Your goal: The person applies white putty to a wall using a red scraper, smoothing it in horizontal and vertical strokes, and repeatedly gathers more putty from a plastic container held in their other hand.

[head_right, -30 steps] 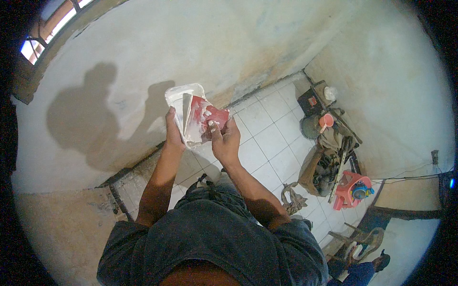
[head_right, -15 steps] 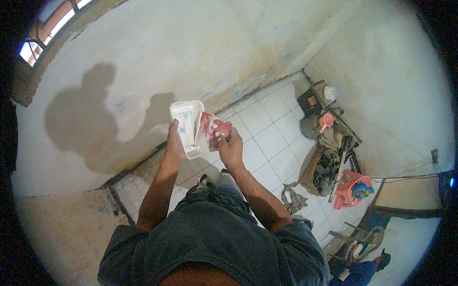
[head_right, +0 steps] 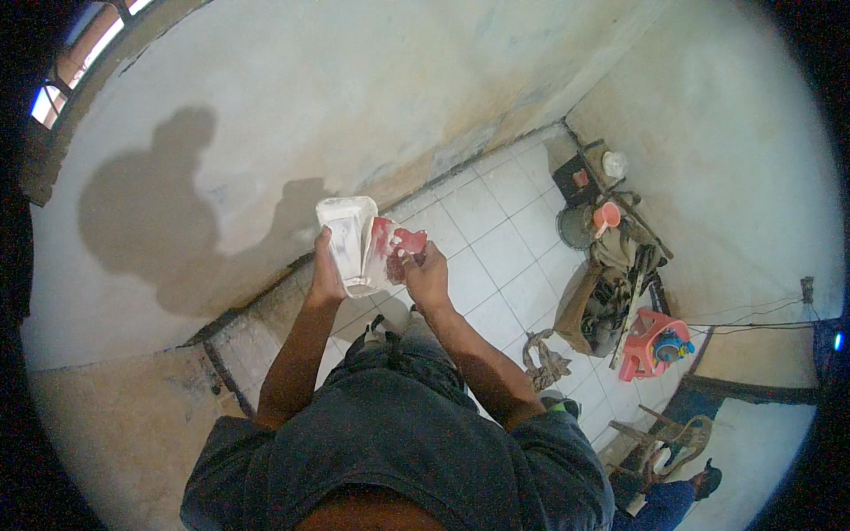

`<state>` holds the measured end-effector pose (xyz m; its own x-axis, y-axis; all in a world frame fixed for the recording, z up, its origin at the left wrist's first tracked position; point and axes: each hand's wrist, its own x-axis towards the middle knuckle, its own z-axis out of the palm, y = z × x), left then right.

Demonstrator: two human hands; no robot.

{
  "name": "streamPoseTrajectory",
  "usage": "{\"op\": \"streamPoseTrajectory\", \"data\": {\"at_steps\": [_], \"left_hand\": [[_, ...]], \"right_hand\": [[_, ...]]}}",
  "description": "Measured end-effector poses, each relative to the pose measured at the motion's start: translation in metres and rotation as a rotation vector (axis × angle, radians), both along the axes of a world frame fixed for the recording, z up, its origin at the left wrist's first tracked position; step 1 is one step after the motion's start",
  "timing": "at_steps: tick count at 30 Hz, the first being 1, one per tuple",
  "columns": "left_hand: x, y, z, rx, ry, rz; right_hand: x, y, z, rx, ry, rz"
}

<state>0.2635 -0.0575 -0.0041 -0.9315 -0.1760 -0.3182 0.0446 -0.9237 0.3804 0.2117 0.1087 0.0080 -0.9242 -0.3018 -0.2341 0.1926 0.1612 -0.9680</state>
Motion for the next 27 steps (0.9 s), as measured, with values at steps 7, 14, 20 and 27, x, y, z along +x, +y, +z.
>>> {"op": "streamPoseTrajectory", "data": {"at_steps": [7, 14, 20, 27], "left_hand": [[-0.001, 0.002, 0.003, -0.015, 0.033, 0.040], [-0.002, 0.005, 0.028, -0.108, 0.067, 0.072], [0.008, -0.013, 0.048, -0.196, 0.055, 0.052], [0.005, -0.004, 0.075, -0.149, 0.092, 0.016]], "right_hand": [[0.002, -0.005, 0.015, -0.098, -0.033, -0.026], [0.001, -0.007, 0.030, -0.122, 0.183, -0.017], [-0.003, 0.004, 0.065, 0.106, 0.419, 0.068], [0.001, 0.001, 0.067, -0.143, 0.134, 0.090]]}}
